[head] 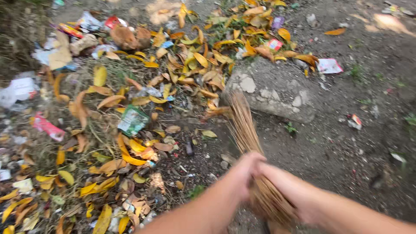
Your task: The person sweeps yellow leaves and trash on the ground into a pile using a small bundle of sticks held by hand.
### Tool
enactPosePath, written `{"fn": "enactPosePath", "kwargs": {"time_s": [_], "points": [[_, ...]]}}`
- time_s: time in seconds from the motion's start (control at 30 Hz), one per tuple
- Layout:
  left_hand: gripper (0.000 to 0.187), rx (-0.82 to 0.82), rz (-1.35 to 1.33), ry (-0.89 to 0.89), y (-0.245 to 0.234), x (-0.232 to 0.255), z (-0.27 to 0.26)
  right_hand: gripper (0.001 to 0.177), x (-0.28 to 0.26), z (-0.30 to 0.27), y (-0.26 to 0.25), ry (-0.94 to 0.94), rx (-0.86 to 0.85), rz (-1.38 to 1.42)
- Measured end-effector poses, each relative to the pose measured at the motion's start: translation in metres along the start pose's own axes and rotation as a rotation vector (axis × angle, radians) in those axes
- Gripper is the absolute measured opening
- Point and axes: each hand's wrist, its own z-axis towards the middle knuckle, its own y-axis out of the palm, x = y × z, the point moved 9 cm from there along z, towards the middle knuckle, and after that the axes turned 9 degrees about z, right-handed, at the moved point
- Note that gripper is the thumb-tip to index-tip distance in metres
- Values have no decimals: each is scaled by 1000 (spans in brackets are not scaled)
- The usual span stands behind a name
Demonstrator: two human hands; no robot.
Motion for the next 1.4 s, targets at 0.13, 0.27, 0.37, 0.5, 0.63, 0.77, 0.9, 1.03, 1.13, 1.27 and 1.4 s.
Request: {"fn": "enactPosePath", "kwargs": {"time_s": [0.13,0.27,0.37,0.5,0.63,0.77,0.9,1.03,1.13,1.27,1.4], "points": [[31,229,-177,305,-89,76,-11,46,-37,11,87,17,-182,-153],[31,563,-227,364,-112,69,-81,39,-20,12,106,-59,-203,-173],[34,785,-38,538,-76,48,-106,38,-20,-21,71,-427,-266,-367],[33,584,30,285,-36,-3,-74,35,7,-55,18,-255,-45,-221],[34,355,198,78,-68,41,-15,43,-7,-17,39,-51,75,10],[37,398,77,246,-105,94,-31,41,-55,18,101,-110,-257,-128],[36,545,-145,617,-89,96,-97,33,-59,12,98,-388,-282,-422],[34,921,147,467,-66,32,-138,32,-2,-9,42,-507,-149,-505],[30,573,74,300,-69,-16,-95,38,34,-15,30,-385,-65,-281],[27,373,268,284,-121,24,-35,49,64,-19,83,213,-248,135],[34,710,-105,406,-137,23,-69,38,22,-6,98,96,-531,-86]]}}
